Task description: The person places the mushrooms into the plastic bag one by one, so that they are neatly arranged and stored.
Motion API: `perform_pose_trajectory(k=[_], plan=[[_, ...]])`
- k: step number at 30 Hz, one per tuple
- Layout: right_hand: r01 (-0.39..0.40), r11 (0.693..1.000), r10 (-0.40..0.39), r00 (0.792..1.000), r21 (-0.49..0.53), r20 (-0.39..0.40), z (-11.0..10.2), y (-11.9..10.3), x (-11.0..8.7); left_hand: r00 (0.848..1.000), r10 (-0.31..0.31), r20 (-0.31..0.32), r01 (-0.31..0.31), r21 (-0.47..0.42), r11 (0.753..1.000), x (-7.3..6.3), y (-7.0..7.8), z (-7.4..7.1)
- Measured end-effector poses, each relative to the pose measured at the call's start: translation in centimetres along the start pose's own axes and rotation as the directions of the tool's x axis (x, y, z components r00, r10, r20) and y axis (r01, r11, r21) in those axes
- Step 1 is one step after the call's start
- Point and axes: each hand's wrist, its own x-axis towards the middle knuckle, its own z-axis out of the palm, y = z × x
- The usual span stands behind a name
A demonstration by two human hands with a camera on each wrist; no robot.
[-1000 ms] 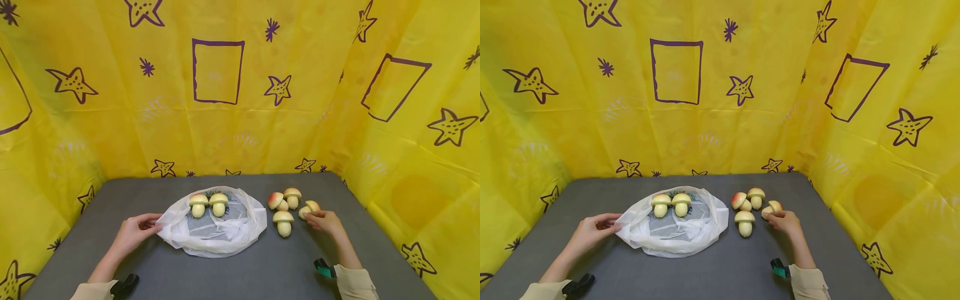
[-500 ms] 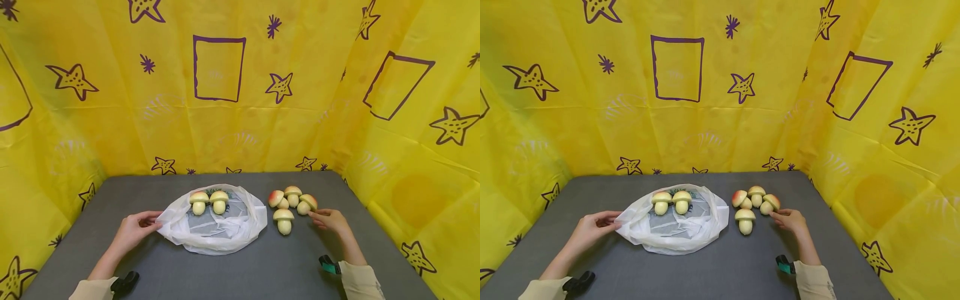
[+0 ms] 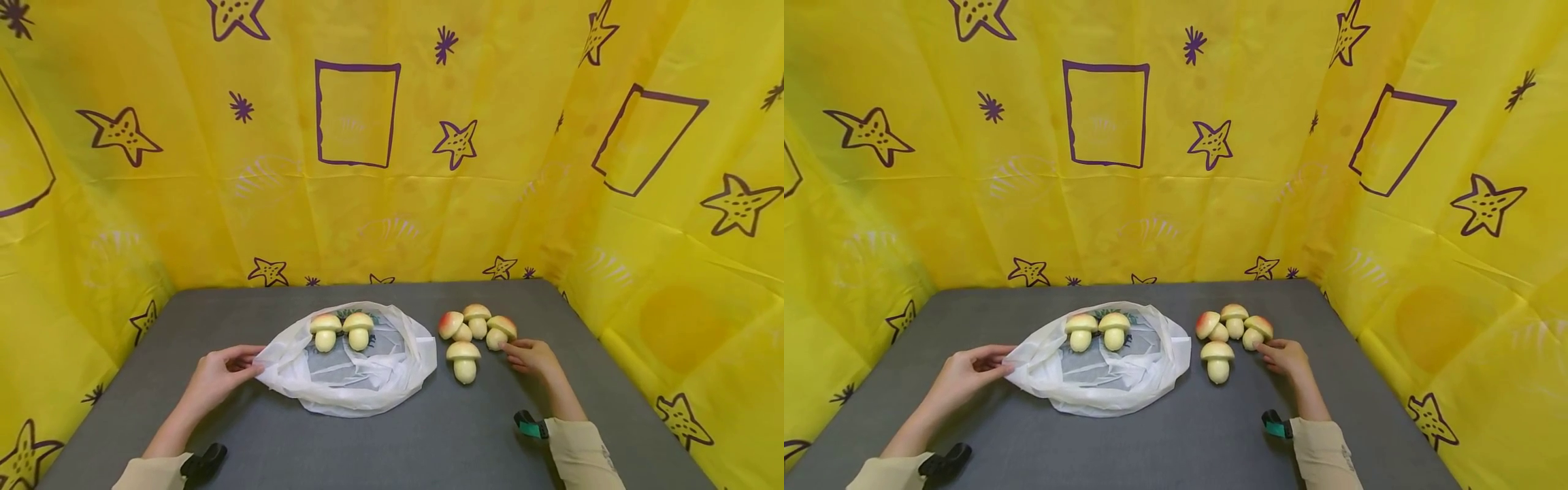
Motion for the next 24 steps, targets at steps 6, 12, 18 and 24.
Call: perform_pose_trajectory(k=[6,12,18,24], plan=[[-0.018,1.0,0.018,1.0,-0.001,0.003,0.1,0.0,0.7,1.0,-0.011,-0.001,0.011,0.0,1.0,0.0,-0.1,0.0],[-0.03,0.999,0.03,0.999,-0.011,-0.024,0.2,-0.2,1.0,1.0,-0.016,0.006,0.016,0.009,1.0,0.0,-0.1,-0.1],[-0.041,0.999,0.04,0.998,-0.002,-0.056,0.2,-0.1,1.3,1.0,-0.018,0.006,0.018,0.008,1.0,0.0,-0.1,-0.1],[-0.041,0.999,0.041,0.997,0.0,-0.071,0.2,-0.1,1.9,0.999,-0.038,0.019,0.037,0.017,0.999,0.1,0.0,-0.1]])
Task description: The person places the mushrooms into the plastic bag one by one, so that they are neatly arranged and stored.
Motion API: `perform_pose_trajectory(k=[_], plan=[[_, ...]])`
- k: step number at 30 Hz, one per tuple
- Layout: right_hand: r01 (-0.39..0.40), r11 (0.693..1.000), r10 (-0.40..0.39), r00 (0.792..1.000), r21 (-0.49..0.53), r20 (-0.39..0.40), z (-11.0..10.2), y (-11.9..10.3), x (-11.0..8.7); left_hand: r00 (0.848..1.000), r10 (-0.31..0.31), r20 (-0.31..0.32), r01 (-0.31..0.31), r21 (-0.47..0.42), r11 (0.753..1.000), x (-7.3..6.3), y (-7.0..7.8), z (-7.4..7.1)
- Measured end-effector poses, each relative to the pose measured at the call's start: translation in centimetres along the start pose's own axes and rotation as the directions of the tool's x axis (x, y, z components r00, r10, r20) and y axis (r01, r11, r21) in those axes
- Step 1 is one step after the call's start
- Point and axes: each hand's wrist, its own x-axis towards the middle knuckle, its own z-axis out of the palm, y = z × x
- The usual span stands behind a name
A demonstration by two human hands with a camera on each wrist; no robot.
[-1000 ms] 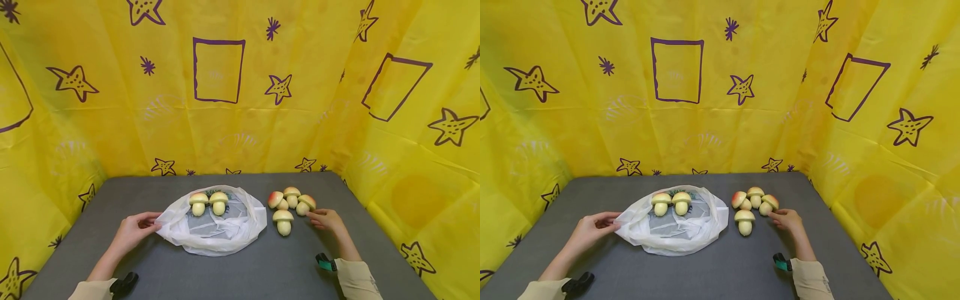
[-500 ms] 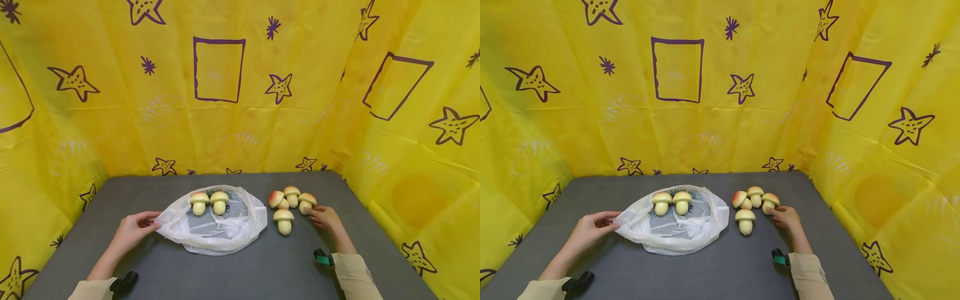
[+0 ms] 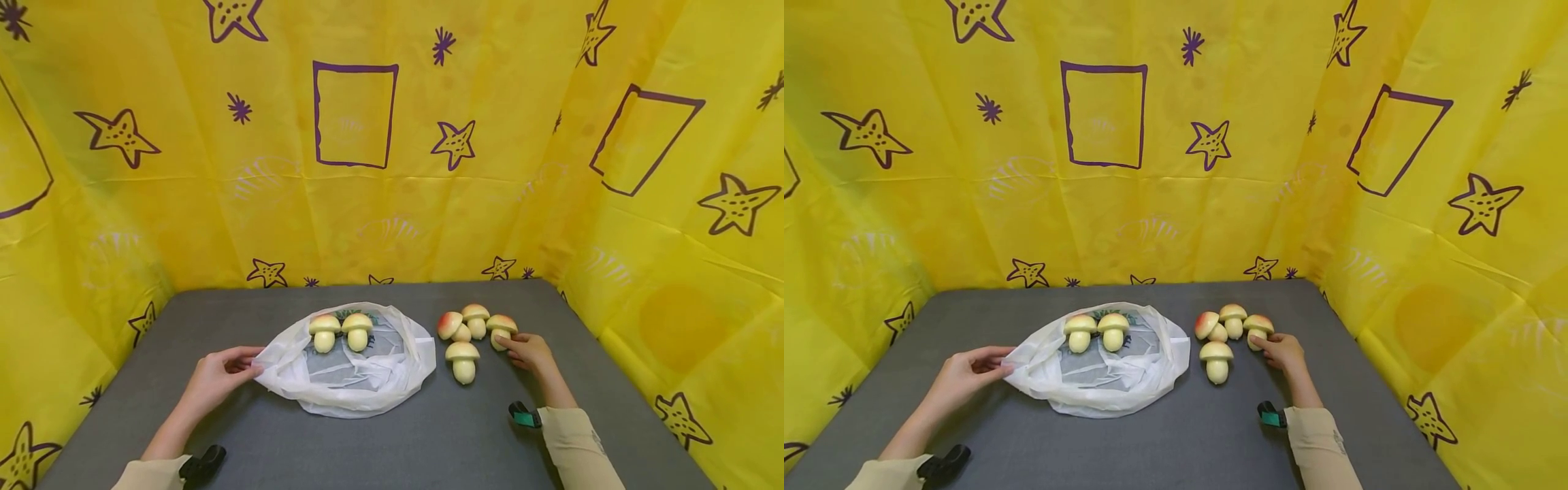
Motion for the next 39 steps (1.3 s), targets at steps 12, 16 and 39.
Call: perform_pose_trajectory(k=[12,16,39], plan=[[-0.012,1.0,0.011,1.0,-0.007,-0.009,0.1,0.3,0.7,1.0,0.024,-0.009,-0.024,-0.004,1.0,0.0,0.1,0.2],[-0.013,1.0,0.013,1.0,-0.012,-0.012,0.0,0.3,0.7,1.0,0.026,-0.01,-0.026,-0.004,1.0,0.0,0.2,0.1],[0.04,0.998,-0.04,0.999,0.053,0.007,-0.7,0.1,-0.7,1.0,0.022,-0.016,-0.022,-0.004,1.0,-0.1,0.6,0.0]])
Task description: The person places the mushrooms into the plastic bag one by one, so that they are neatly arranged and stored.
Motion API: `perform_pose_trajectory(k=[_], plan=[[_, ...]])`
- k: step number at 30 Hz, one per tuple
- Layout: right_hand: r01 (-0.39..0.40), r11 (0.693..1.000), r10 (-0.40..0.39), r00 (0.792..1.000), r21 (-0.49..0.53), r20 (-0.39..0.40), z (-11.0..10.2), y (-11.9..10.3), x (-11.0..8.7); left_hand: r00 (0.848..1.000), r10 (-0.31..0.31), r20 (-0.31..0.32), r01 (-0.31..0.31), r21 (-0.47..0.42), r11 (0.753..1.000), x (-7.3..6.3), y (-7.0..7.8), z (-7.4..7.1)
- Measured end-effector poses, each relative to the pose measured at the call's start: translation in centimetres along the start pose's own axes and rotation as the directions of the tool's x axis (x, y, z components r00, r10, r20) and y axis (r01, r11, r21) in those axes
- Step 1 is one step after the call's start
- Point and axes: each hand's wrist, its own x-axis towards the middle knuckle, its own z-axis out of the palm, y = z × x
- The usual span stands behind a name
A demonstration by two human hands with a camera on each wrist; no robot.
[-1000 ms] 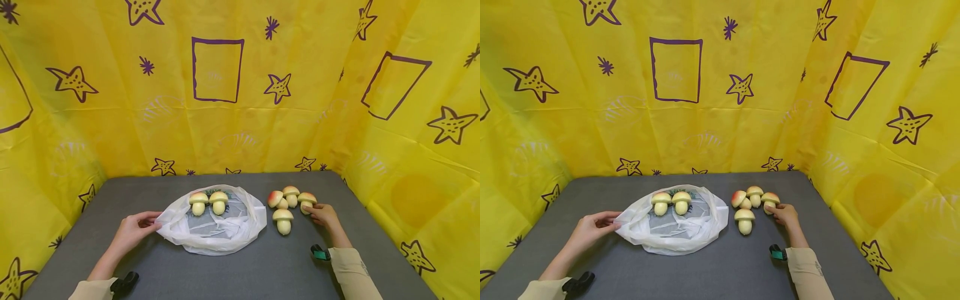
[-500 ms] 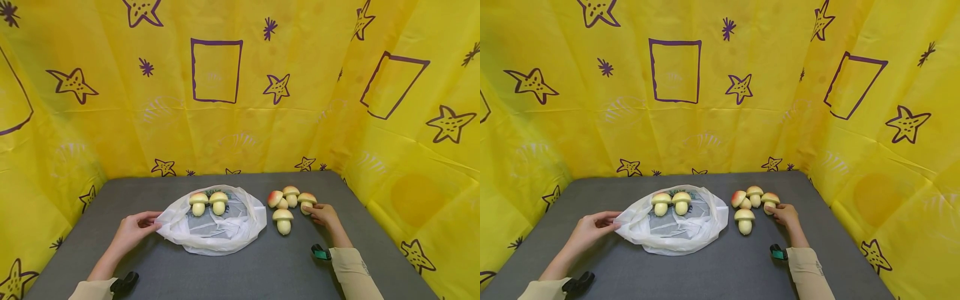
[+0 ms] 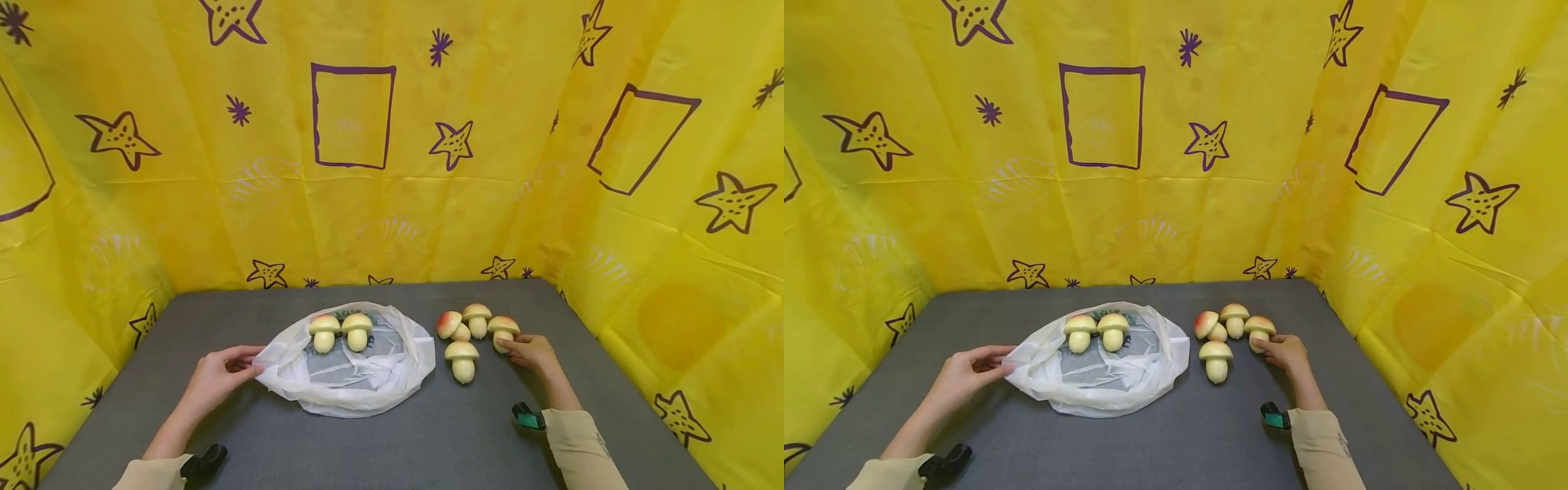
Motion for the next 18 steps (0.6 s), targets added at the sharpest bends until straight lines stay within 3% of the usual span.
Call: perform_pose_trajectory(k=[18], plan=[[0.025,0.999,-0.026,0.999,-0.041,-0.029,-0.9,-0.7,-1.6,1.0,-0.005,0.017,0.005,-0.007,1.0,0.2,-0.1,0.0]])
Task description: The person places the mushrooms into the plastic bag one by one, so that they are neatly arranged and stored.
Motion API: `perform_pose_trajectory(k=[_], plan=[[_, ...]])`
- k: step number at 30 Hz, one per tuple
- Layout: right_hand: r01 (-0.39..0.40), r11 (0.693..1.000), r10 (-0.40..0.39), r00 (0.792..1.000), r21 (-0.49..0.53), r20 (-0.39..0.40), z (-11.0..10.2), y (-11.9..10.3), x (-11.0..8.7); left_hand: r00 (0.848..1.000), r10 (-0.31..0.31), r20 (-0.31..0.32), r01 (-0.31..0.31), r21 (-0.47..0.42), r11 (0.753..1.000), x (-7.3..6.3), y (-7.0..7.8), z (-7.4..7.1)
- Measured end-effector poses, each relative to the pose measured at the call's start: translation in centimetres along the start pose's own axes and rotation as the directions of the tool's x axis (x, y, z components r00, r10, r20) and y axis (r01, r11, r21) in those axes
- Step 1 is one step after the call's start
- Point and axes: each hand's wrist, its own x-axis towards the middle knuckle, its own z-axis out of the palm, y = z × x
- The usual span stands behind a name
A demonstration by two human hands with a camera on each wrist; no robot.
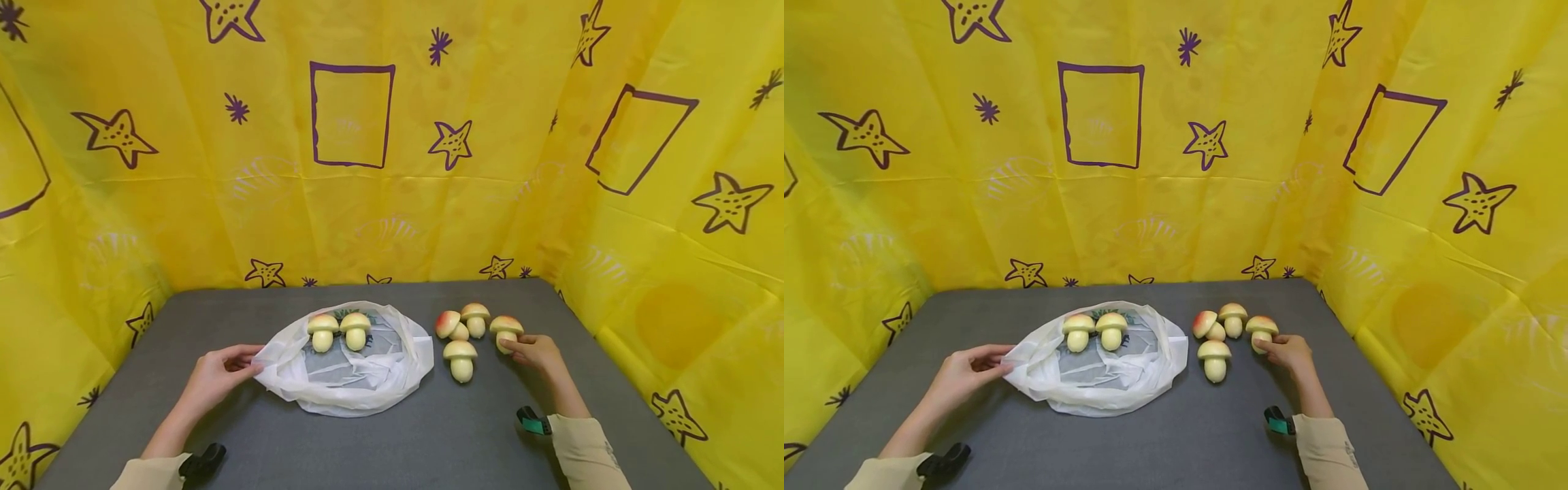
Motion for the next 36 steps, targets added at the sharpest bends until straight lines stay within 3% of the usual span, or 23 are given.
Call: perform_pose_trajectory(k=[14,36], plan=[[0.056,0.992,-0.058,0.998,-0.116,-0.007,-0.3,-1.3,-1.4,1.0,-0.001,-0.006,0.001,-0.006,1.0,-0.1,0.0,0.1],[0.116,0.979,-0.115,0.993,-0.167,0.016,0.4,-3.9,-2.9,1.0,0.001,-0.005,-0.001,0.004,1.0,0.0,-0.3,0.1]])
